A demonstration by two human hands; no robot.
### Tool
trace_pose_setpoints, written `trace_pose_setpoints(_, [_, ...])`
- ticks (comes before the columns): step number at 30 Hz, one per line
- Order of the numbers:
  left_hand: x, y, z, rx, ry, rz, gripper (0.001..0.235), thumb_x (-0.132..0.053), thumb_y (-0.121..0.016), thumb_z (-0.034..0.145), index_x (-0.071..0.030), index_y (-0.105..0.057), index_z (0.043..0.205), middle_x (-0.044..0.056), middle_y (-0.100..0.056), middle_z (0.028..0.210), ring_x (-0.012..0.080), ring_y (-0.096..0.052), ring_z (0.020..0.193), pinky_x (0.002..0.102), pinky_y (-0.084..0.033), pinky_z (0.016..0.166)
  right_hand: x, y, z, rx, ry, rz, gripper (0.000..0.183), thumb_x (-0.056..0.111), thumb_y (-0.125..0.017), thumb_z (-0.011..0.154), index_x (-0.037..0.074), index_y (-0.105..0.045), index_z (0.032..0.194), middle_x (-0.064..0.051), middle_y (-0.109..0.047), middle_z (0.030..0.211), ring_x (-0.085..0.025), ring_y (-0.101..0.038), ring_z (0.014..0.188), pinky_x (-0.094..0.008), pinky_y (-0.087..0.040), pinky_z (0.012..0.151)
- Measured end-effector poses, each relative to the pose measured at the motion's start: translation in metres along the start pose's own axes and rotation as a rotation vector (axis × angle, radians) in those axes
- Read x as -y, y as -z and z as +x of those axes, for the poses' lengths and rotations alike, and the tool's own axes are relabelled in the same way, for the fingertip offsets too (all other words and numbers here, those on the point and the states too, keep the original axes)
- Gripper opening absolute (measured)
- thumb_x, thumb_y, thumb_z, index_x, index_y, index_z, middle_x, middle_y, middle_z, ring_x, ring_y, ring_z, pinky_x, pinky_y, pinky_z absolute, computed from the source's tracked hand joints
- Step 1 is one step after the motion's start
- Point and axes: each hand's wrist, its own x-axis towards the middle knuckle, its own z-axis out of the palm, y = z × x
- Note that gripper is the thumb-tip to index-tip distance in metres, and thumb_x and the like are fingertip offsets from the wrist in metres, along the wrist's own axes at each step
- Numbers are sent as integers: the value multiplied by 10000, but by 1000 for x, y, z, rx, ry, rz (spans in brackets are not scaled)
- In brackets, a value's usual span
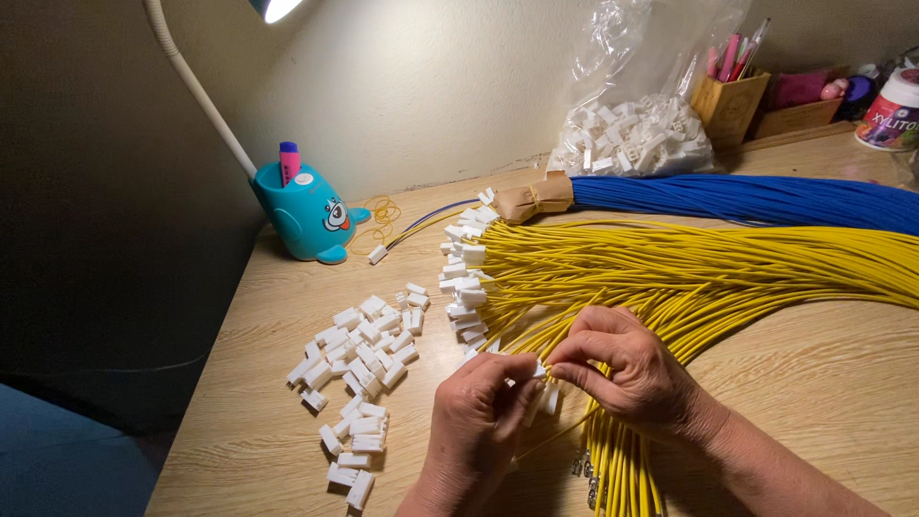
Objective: The person repeatedly picks up white plastic connectors and yellow cables from a wooden desk, then inserts the cable ends into the connectors. The person places the assembled cables back onto the desk among other completed units.
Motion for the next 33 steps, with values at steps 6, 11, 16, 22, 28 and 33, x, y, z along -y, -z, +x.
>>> trace_pose_setpoints(6, [-6, -3, 2, -14, -40, 11, 36, -147, -704, 849, -126, -698, 877, 13, -682, 762, 148, -635, 652, 251, -505, 603, -12, -4, -11, 55, -1, -99, 51, 320, -713, 826, 270, -721, 820, 96, -573, 712, -103, -566, 653, -292, -365, 716])
trace_pose_setpoints(11, [2, -2, 3, -28, -38, 18, 99, -70, -709, 801, -154, -687, 847, -10, -667, 729, 133, -601, 593, 253, -483, 564, -15, -5, -8, 23, 7, -83, 83, 299, -755, 786, 236, -743, 838, 84, -619, 715, -93, -594, 639, -279, -405, 694])
trace_pose_setpoints(16, [18, 19, 4, -4, -12, 98, 235, -182, -749, 798, -177, -689, 1025, -22, -699, 859, 117, -577, 501, 257, -497, 534, -18, 12, -5, 34, 30, -223, 401, 386, -788, 725, 189, -724, 1068, 18, -685, 962, -157, -631, 876, -319, -447, 839])
trace_pose_setpoints(22, [3, 110, -4, 34, 182, 302, 353, -146, -754, 754, -149, -710, 1104, 52, -690, 1056, 162, -669, 830, 261, -580, 745, -14, 16, -12, 447, 78, -25, 133, 367, -719, 810, 252, -753, 754, 114, -754, 814, -104, -715, 674, -277, -537, 630])
trace_pose_setpoints(28, [10, 155, -51, 120, 225, 616, 244, -213, -806, 679, -234, -768, 919, -39, -710, 873, 192, -659, 819, 326, -497, 757, -21, -5, -29, 694, -24, -395, 73, 497, -775, 744, 474, -754, 810, 213, -670, 844, -124, -603, 848, -379, -426, 687])
trace_pose_setpoints(33, [-2, 147, -56, 141, 218, 596, 122, -245, -770, 772, -207, -758, 887, -20, -673, 809, 202, -623, 794, 341, -477, 698, -28, -13, -25, 524, 86, -150, 175, 432, -693, 817, 280, -726, 736, 91, -698, 666, -175, -651, 580, -347, -495, 518])
